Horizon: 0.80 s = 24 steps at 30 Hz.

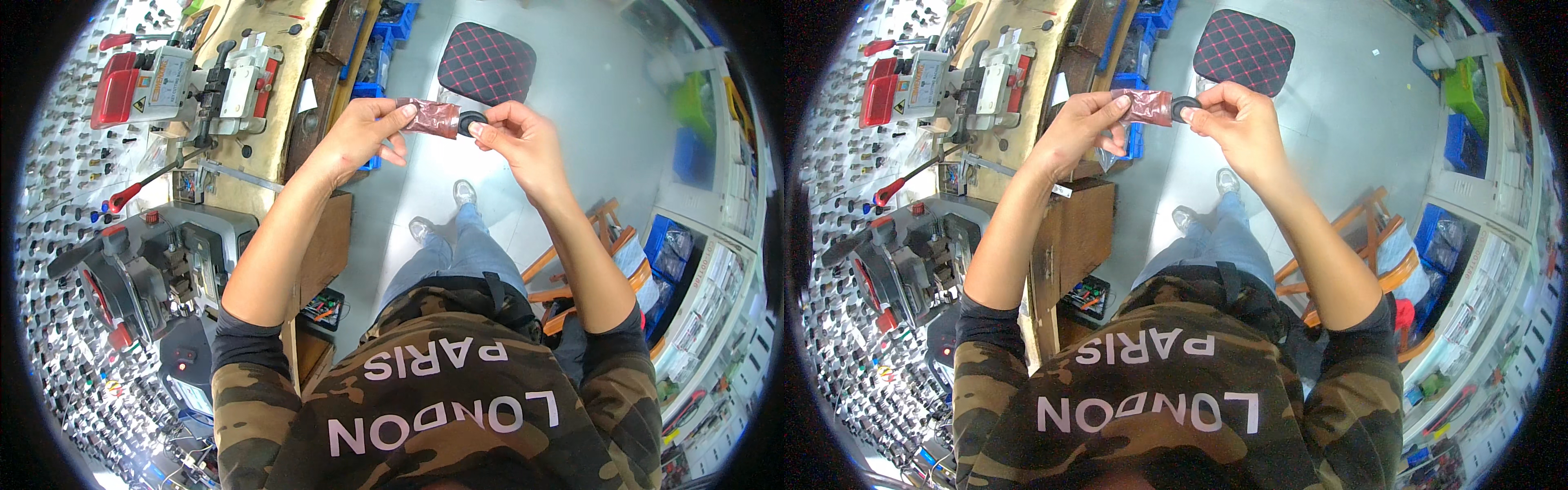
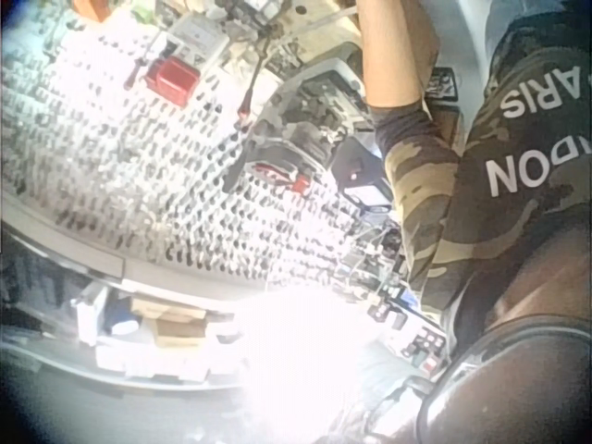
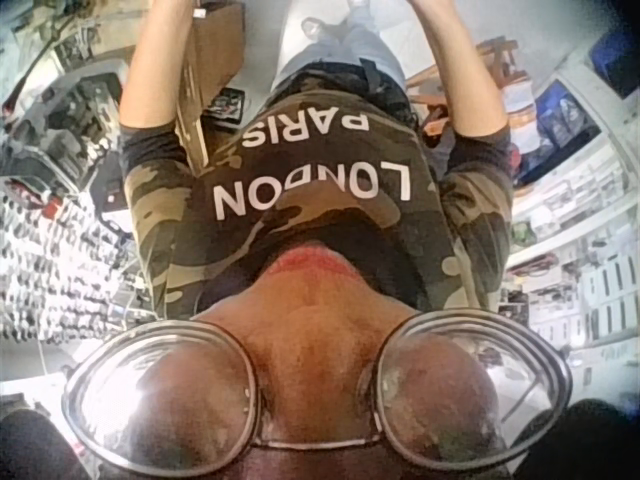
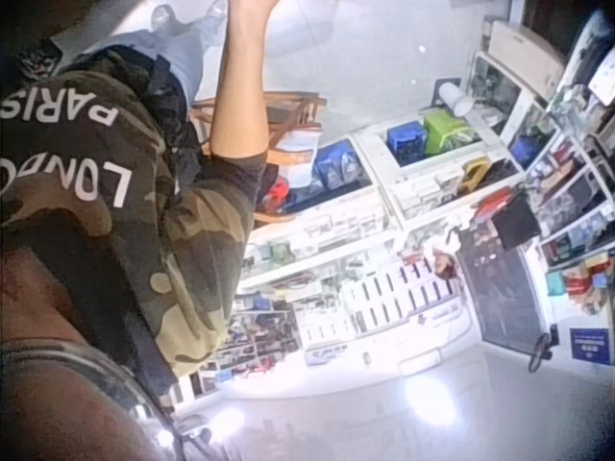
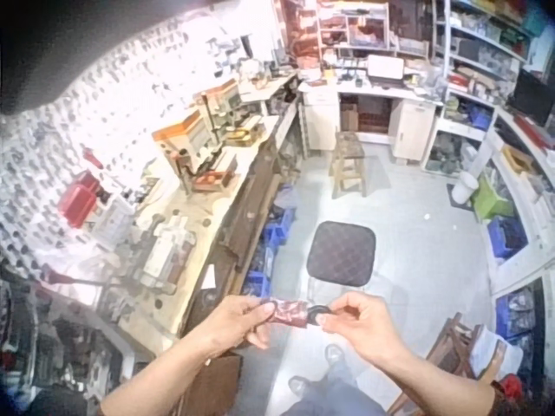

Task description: The person compares two metal key blanks, then inserts one into a black key head. They use a small metal tool to adjust the key head, place the assembled key into a plastic bag, and retrieve another bag from a drawer.

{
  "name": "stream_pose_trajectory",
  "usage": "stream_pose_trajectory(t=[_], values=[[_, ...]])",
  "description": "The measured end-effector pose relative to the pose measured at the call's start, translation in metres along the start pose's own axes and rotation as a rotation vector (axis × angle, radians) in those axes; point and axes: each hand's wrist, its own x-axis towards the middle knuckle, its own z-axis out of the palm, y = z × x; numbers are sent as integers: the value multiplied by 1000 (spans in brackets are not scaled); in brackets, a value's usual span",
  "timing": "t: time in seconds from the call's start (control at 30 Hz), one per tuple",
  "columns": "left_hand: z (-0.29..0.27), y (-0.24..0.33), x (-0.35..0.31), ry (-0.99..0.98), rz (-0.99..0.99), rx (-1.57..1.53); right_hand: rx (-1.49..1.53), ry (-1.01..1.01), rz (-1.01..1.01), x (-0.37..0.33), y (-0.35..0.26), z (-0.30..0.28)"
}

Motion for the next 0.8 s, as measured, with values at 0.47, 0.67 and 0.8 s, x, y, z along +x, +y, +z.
stream_pose_trajectory(t=[0.47,0.67,0.8], values=[[-5,-3,1,141,30,-183,85,18,57,5,0,6],[-2,-1,4,159,3,-178,47,-32,34,5,4,6],[-3,0,6,152,-2,-151,114,-65,138,7,1,1]])
